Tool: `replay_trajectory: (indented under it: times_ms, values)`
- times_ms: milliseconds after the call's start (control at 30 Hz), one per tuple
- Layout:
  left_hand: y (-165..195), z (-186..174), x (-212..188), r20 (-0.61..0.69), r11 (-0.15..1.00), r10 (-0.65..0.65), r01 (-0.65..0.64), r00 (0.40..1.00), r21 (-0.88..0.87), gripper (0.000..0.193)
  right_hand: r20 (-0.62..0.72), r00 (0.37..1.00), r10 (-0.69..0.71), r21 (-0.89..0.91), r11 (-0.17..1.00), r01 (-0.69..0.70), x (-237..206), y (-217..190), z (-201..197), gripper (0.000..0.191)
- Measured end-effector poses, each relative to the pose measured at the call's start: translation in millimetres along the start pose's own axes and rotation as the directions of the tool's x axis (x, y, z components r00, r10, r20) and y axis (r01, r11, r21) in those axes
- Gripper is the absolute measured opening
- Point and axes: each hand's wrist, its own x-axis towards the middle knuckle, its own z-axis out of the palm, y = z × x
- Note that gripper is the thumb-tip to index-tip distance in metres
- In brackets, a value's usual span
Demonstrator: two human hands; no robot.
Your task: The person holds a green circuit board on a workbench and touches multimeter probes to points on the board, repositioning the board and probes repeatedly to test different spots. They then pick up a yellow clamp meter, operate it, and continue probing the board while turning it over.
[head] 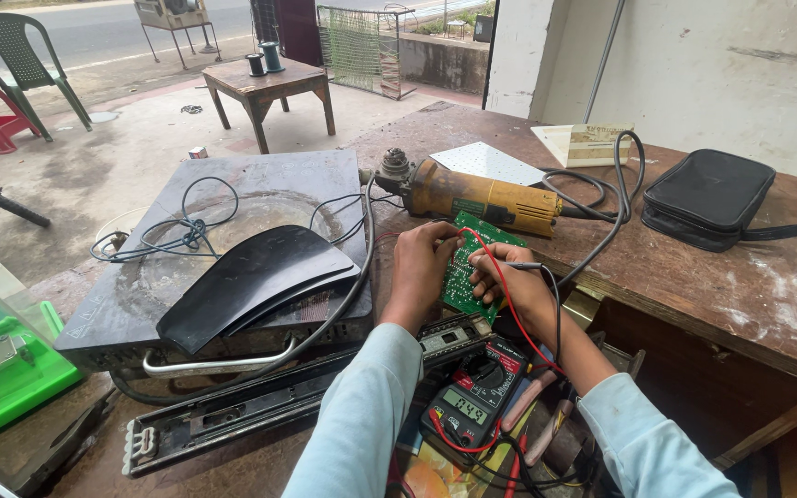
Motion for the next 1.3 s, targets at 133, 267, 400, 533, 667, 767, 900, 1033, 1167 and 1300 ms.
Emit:
replay_trajectory:
  times_ms: [133, 267, 400, 533, 667, 767, 900, 1033, 1167, 1300]
  values:
    - [-1.3, 0.7, -0.7, -0.004, 1.000, -0.002, 0.002, 1.000, -0.014, 0.016, 0.002, 1.000, 0.003, 0.003, 1.000, -0.003, 0.0, 1.3, -0.8, 0.022]
    - [-1.3, 1.1, -0.1, -0.002, 1.000, 0.018, -0.018, 1.000, 0.003, 0.016, -0.007, 1.000, 0.012, 0.002, 1.000, -0.012, -1.1, -0.1, -0.2, 0.022]
    - [0.0, 0.8, -2.0, 0.074, 0.998, -0.036, 0.033, 0.997, 0.052, 0.016, -0.027, 0.999, 0.024, -0.023, 0.999, -0.025, -3.0, -2.9, 1.4, 0.020]
    - [0.3, 1.3, -2.6, 0.067, 0.999, 0.004, -0.007, 0.998, 0.047, 0.015, -0.026, 0.999, 0.018, -0.021, 1.000, -0.019, -4.4, -5.1, 1.8, 0.019]
    - [-0.1, 1.3, -3.0, 0.039, 0.998, 0.022, -0.025, 0.999, 0.057, 0.015, -0.022, 1.000, 0.019, -0.024, 1.000, -0.020, -4.2, -5.7, 1.7, 0.019]
    - [0.2, 1.1, -3.3, 0.059, 0.998, -0.014, 0.010, 0.998, 0.067, 0.016, -0.023, 1.000, 0.017, -0.022, 1.000, -0.017, -3.9, -5.1, 1.7, 0.018]
    - [-0.2, 1.4, -2.7, 0.056, 0.997, -0.034, 0.030, 0.998, 0.075, 0.015, -0.018, 1.000, 0.017, -0.006, 1.000, -0.017, -3.1, -4.1, 0.9, 0.018]
    - [-2.0, 2.9, -2.2, 0.027, 0.997, -0.019, 0.017, 0.999, 0.073, 0.016, -0.020, 1.000, 0.020, -0.011, 1.000, -0.020, -2.3, -2.2, 0.6, 0.019]
    - [-3.9, 2.9, -2.3, 0.013, 0.997, -0.020, 0.018, 1.000, 0.081, 0.015, -0.011, 1.000, 0.014, 0.006, 1.000, -0.014, -1.2, -1.3, 0.8, 0.020]
    - [-3.9, 2.4, -3.0, -0.013, 0.998, -0.005, 0.006, 1.000, 0.066, 0.014, -0.009, 1.000, 0.018, -0.007, 1.000, -0.018, -1.9, -2.6, 1.1, 0.021]
